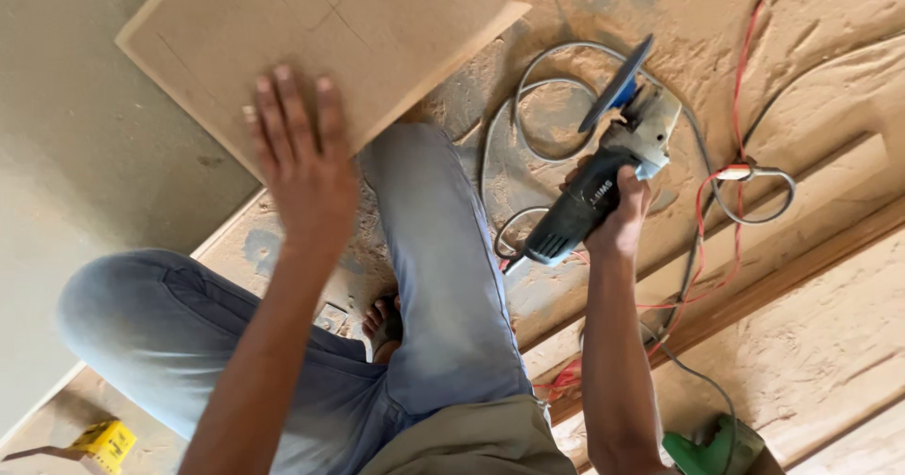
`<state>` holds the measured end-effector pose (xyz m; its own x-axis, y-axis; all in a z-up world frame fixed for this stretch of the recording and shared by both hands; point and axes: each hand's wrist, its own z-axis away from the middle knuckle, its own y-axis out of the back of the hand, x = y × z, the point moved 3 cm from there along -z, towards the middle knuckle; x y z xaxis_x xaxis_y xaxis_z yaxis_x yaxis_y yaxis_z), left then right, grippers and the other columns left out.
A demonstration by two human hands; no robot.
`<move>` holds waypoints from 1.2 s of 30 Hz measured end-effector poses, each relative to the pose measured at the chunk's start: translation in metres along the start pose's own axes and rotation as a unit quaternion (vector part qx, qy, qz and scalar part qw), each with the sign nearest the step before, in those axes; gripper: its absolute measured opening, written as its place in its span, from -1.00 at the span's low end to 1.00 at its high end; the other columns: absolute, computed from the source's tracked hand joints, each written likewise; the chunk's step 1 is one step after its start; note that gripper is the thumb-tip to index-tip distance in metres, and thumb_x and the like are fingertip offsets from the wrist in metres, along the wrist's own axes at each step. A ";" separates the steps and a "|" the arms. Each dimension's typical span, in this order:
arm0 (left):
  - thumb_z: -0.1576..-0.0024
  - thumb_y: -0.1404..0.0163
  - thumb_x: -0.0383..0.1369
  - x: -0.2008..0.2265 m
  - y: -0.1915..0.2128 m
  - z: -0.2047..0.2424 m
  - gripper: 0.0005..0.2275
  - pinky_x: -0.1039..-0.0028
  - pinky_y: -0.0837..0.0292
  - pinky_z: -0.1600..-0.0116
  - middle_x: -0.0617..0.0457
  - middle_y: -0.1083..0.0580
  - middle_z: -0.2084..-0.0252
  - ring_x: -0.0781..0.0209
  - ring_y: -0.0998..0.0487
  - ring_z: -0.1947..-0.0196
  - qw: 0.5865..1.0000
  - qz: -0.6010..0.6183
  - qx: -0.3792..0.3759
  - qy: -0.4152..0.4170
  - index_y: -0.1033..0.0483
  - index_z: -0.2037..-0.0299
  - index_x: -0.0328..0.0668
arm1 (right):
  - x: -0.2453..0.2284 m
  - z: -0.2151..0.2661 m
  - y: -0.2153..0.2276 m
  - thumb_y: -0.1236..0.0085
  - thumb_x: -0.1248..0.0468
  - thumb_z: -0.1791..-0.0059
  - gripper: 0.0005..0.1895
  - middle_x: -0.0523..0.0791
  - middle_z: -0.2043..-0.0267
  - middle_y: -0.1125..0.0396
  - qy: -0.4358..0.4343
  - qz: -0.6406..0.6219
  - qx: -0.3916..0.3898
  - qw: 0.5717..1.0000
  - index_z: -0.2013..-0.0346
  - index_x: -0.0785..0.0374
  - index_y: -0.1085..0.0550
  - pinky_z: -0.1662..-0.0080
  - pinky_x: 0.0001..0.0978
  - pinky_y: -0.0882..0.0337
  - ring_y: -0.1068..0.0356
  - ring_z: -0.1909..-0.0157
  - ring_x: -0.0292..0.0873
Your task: The person sands the edges of a wood block using a power grinder while sitting on the workshop floor, turning the block to sand different sides.
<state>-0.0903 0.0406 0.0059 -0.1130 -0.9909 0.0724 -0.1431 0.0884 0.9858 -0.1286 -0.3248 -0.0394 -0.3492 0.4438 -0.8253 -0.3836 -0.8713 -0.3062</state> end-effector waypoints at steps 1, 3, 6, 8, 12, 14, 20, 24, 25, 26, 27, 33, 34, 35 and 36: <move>-0.34 0.05 -0.60 -0.009 0.003 0.009 -0.40 -0.14 0.21 -0.64 -0.28 0.02 -0.61 -0.31 0.05 -0.60 1.000 0.012 -0.017 -0.005 -0.06 -0.60 -0.18 | -0.001 -0.001 0.000 -0.19 -0.04 -0.03 -0.41 0.08 0.23 -0.43 0.008 0.015 -0.002 1.000 -0.01 0.48 -0.40 0.20 -0.15 -0.59 -0.51 0.27 -0.02; -0.32 0.05 -0.62 -0.016 0.009 0.020 -0.38 -0.16 0.19 -0.64 -0.35 -0.01 -0.60 -0.36 0.04 -0.60 0.998 0.027 -0.053 -0.004 -0.06 -0.60 -0.24 | -0.006 -0.002 -0.002 -0.15 -0.11 -0.07 -0.39 0.07 0.29 -0.43 0.030 0.049 0.004 0.998 0.03 0.48 -0.40 0.25 -0.18 -0.57 -0.49 0.33 -0.03; -0.12 -0.02 -0.61 -0.025 0.038 0.016 -0.28 -0.14 0.08 -0.60 -0.39 -0.08 -0.57 -0.37 -0.02 -0.57 0.992 0.066 -0.106 0.007 -0.10 -0.57 -0.31 | -0.026 0.009 -0.010 -0.11 -0.16 -0.11 -0.37 0.04 0.36 -0.42 0.085 0.095 0.008 0.992 0.10 0.47 -0.41 0.32 -0.20 -0.54 -0.47 0.40 -0.04; 0.06 -0.13 -0.56 -0.035 0.069 0.002 -0.19 -0.10 0.00 -0.53 -0.40 -0.13 -0.51 -0.37 -0.08 -0.52 0.985 0.127 -0.118 0.002 -0.13 -0.50 -0.34 | -0.053 0.012 -0.025 -0.10 -0.18 -0.12 -0.38 0.03 0.37 -0.40 0.154 0.112 -0.019 0.982 0.10 0.43 -0.41 0.34 -0.21 -0.51 -0.46 0.41 -0.06; 0.10 -0.26 -0.46 -0.047 0.104 -0.014 -0.17 0.08 -0.14 -0.50 -0.35 -0.21 -0.47 -0.29 -0.18 -0.48 0.978 0.181 -0.104 -0.009 -0.16 -0.46 -0.38 | -0.100 0.027 -0.037 -0.13 -0.24 -0.12 -0.30 0.02 0.33 -0.40 0.172 0.154 -0.079 0.970 -0.01 0.44 -0.42 0.30 -0.23 -0.49 -0.45 0.37 -0.09; 0.05 -0.26 -0.45 -0.054 0.106 -0.011 -0.21 0.15 -0.20 -0.49 -0.30 -0.24 -0.48 -0.23 -0.22 -0.49 0.973 0.208 -0.101 0.001 -0.19 -0.45 -0.34 | -0.110 0.030 -0.040 -0.14 -0.25 -0.13 -0.28 0.03 0.33 -0.41 0.147 0.185 -0.085 0.968 0.08 0.48 -0.43 0.28 -0.22 -0.53 -0.47 0.36 -0.08; 0.10 -0.27 -0.45 -0.060 0.118 -0.018 -0.24 0.13 -0.23 -0.45 -0.28 -0.28 -0.43 -0.22 -0.26 -0.43 0.971 0.223 -0.088 -0.007 -0.26 -0.39 -0.34 | -0.125 0.033 -0.075 -0.40 0.04 0.00 -0.43 -0.04 0.22 -0.45 0.109 0.197 -0.156 0.962 -0.04 0.42 -0.42 0.17 -0.26 -0.58 -0.51 0.26 -0.14; 0.10 -0.28 -0.44 -0.067 0.123 -0.009 -0.23 0.16 -0.21 -0.45 -0.29 -0.27 -0.43 -0.21 -0.25 -0.44 0.963 0.247 -0.102 -0.010 -0.25 -0.39 -0.37 | -0.127 0.045 -0.108 -0.46 0.29 0.02 -0.47 0.02 0.07 -0.45 0.259 0.389 -0.203 0.860 -0.10 0.47 -0.38 0.00 -0.25 -0.52 -0.50 0.09 -0.10; 0.11 -0.29 -0.44 -0.067 0.123 -0.009 -0.22 0.15 -0.20 -0.45 -0.30 -0.27 -0.43 -0.23 -0.24 -0.43 0.963 0.250 -0.102 -0.012 -0.25 -0.39 -0.37 | -0.129 0.051 -0.116 -0.47 0.30 0.04 -0.46 0.04 0.06 -0.47 0.295 0.442 -0.202 0.823 -0.09 0.47 -0.37 0.00 -0.22 -0.54 -0.54 0.07 -0.05; 0.12 -0.30 -0.43 -0.068 0.122 -0.009 -0.22 0.15 -0.19 -0.44 -0.31 -0.26 -0.42 -0.24 -0.24 -0.42 0.962 0.253 -0.101 -0.013 -0.25 -0.38 -0.38 | -0.128 0.057 -0.126 -0.47 0.32 0.06 -0.45 0.07 0.05 -0.50 0.331 0.492 -0.199 0.780 -0.08 0.47 -0.36 0.00 -0.20 -0.56 -0.58 0.04 0.00; 0.12 -0.29 -0.44 -0.067 0.121 -0.008 -0.22 0.15 -0.19 -0.45 -0.31 -0.26 -0.43 -0.23 -0.24 -0.42 0.963 0.250 -0.099 -0.012 -0.25 -0.39 -0.38 | -0.126 0.060 -0.135 -0.48 0.32 0.07 -0.46 0.08 0.08 -0.49 0.346 0.509 -0.202 0.762 -0.06 0.43 -0.37 0.01 -0.17 -0.56 -0.58 0.06 0.03; 0.11 -0.28 -0.44 -0.065 0.119 -0.006 -0.22 0.16 -0.18 -0.47 -0.32 -0.27 -0.43 -0.23 -0.24 -0.43 0.966 0.244 -0.090 -0.014 -0.24 -0.40 -0.39 | -0.122 0.071 -0.172 -0.43 0.30 0.12 -0.36 0.15 0.09 -0.46 0.358 0.530 -0.234 0.732 -0.16 0.39 -0.34 0.05 -0.08 -0.53 -0.54 0.09 0.19; 0.11 -0.27 -0.45 -0.065 0.120 -0.006 -0.22 0.17 -0.18 -0.47 -0.31 -0.27 -0.43 -0.22 -0.24 -0.44 0.966 0.243 -0.092 -0.012 -0.24 -0.40 -0.38 | -0.121 0.071 -0.176 -0.46 0.29 0.13 -0.38 0.15 0.11 -0.46 0.358 0.538 -0.239 0.725 -0.12 0.37 -0.34 0.06 -0.07 -0.53 -0.54 0.11 0.19; 0.10 -0.27 -0.45 -0.063 0.120 -0.007 -0.23 0.17 -0.19 -0.47 -0.30 -0.27 -0.43 -0.22 -0.24 -0.45 0.965 0.244 -0.093 -0.012 -0.24 -0.40 -0.38 | -0.121 0.071 -0.177 -0.48 0.27 0.14 -0.40 0.15 0.13 -0.46 0.358 0.547 -0.241 0.717 -0.09 0.35 -0.35 0.08 -0.07 -0.53 -0.53 0.12 0.20; 0.10 -0.26 -0.45 -0.063 0.120 -0.006 -0.23 0.17 -0.19 -0.47 -0.29 -0.27 -0.43 -0.22 -0.24 -0.45 0.965 0.245 -0.096 -0.010 -0.24 -0.40 -0.37 | -0.120 0.072 -0.178 -0.47 0.28 0.15 -0.40 0.15 0.14 -0.46 0.353 0.549 -0.248 0.716 -0.08 0.35 -0.36 0.09 -0.06 -0.53 -0.53 0.13 0.20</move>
<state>-0.0941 0.1125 0.1206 -0.1399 -0.8332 0.5349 0.1169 0.5226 0.8445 -0.0797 -0.2079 0.1487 0.3797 -0.6295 -0.6779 0.2024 -0.6585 0.7249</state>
